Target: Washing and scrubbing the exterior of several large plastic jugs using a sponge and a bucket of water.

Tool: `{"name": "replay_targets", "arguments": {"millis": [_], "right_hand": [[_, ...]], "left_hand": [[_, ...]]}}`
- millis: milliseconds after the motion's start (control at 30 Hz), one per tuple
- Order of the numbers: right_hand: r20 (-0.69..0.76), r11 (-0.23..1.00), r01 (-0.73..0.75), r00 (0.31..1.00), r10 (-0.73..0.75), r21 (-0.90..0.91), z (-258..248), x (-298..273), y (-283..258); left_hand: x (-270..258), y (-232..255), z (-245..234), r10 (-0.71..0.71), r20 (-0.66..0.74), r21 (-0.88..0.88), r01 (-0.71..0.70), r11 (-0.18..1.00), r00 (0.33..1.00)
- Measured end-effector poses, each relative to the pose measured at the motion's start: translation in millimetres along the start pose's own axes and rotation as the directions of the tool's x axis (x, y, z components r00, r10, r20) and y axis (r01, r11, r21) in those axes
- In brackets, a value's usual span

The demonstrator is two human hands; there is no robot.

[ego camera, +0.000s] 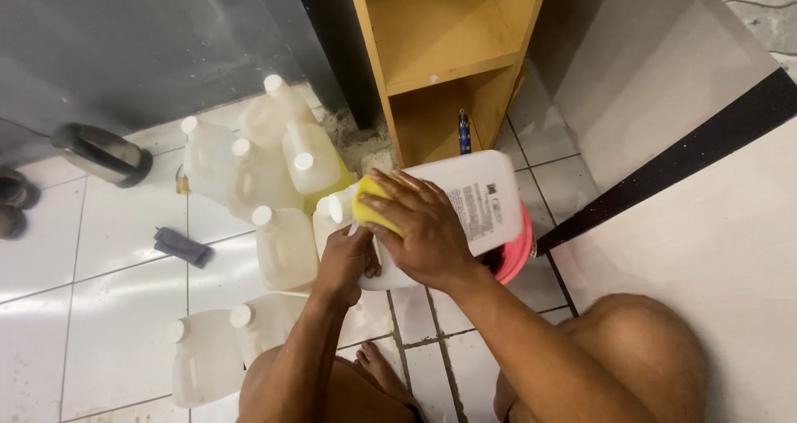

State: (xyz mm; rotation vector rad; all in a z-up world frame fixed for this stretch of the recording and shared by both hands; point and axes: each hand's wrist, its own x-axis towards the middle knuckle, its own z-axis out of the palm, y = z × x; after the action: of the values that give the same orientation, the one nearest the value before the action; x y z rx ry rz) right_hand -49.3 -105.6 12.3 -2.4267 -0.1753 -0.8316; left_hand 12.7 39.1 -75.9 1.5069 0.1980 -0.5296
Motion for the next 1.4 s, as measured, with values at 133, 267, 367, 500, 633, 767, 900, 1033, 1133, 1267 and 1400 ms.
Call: {"name": "replay_targets", "arguments": {"millis": [133, 267, 367, 500, 633, 767, 900, 1033, 1133, 1267, 1400], "right_hand": [[-0.035, 0.99, -0.134, 0.99, 0.135, 0.046, -11.7, 21.5, 52.9], [0.234, 0.951, -0.305, 0.93, 0.285, 0.053, -53.8, 28.9, 45.7], [0.308, 0.986, -0.08, 0.951, 0.031, 0.149, -78.0, 35.6, -0.2], [0.387, 0.984, -0.118, 0.92, 0.057, 0.134, -96.7, 46.3, 20.8], [0.419, 0.883, -0.467, 0.794, 0.44, -0.042, -96.6, 31.8, 73.2], [0.405, 0.886, -0.451, 0.833, 0.376, 0.104, -94.2, 19.4, 58.1], [0.377, 0.883, -0.455, 0.842, 0.385, 0.115, -70.6, 4.2, 72.7], [0.361, 0.87, -0.484, 0.83, 0.425, 0.09, -46.6, -12.8, 84.9], [0.316, 0.882, -0.463, 0.853, 0.415, 0.091, -39.0, -22.0, 82.7], [0.29, 0.898, -0.434, 0.87, 0.399, 0.066, -27.4, -31.3, 80.2], [0.272, 0.913, -0.401, 0.889, 0.368, 0.077, -2.9, -43.9, 91.8]], "left_hand": [[-36.8, 41.1, 10.3, 0.06, 0.032, -0.017, -0.059, 0.998, 0.998], [-72.1, 86.7, 26.9, 0.077, 0.111, 0.249, -0.103, 0.963, 0.991], [-61.0, 65.2, 26.4, 0.174, 0.177, 0.328, -0.225, 0.918, 0.969], [-75.2, 67.8, 30.7, 0.391, 0.273, 0.585, -0.475, 0.658, 0.879], [-49.3, 24.6, 15.7, 0.496, 0.382, 0.655, -0.607, 0.45, 0.78], [-44.2, 39.4, 3.4, 0.635, 0.529, 0.604, -0.775, 0.185, 0.563], [-39.5, 45.3, 5.7, 0.581, 0.518, 0.73, -0.679, 0.083, 0.628], [-29.3, 29.7, 1.8, 0.538, 0.44, 0.791, -0.594, 0.148, 0.719], [-30.9, 28.5, -5.5, 0.579, 0.246, 0.817, -0.488, 0.308, 0.777], [-45.5, 57.1, -1.9, 0.092, 0.063, 0.521, -0.111, 0.847, 0.994], [-69.2, 91.8, -1.6, -0.104, 0.135, 0.042, 0.099, 0.994, 0.985]]}}
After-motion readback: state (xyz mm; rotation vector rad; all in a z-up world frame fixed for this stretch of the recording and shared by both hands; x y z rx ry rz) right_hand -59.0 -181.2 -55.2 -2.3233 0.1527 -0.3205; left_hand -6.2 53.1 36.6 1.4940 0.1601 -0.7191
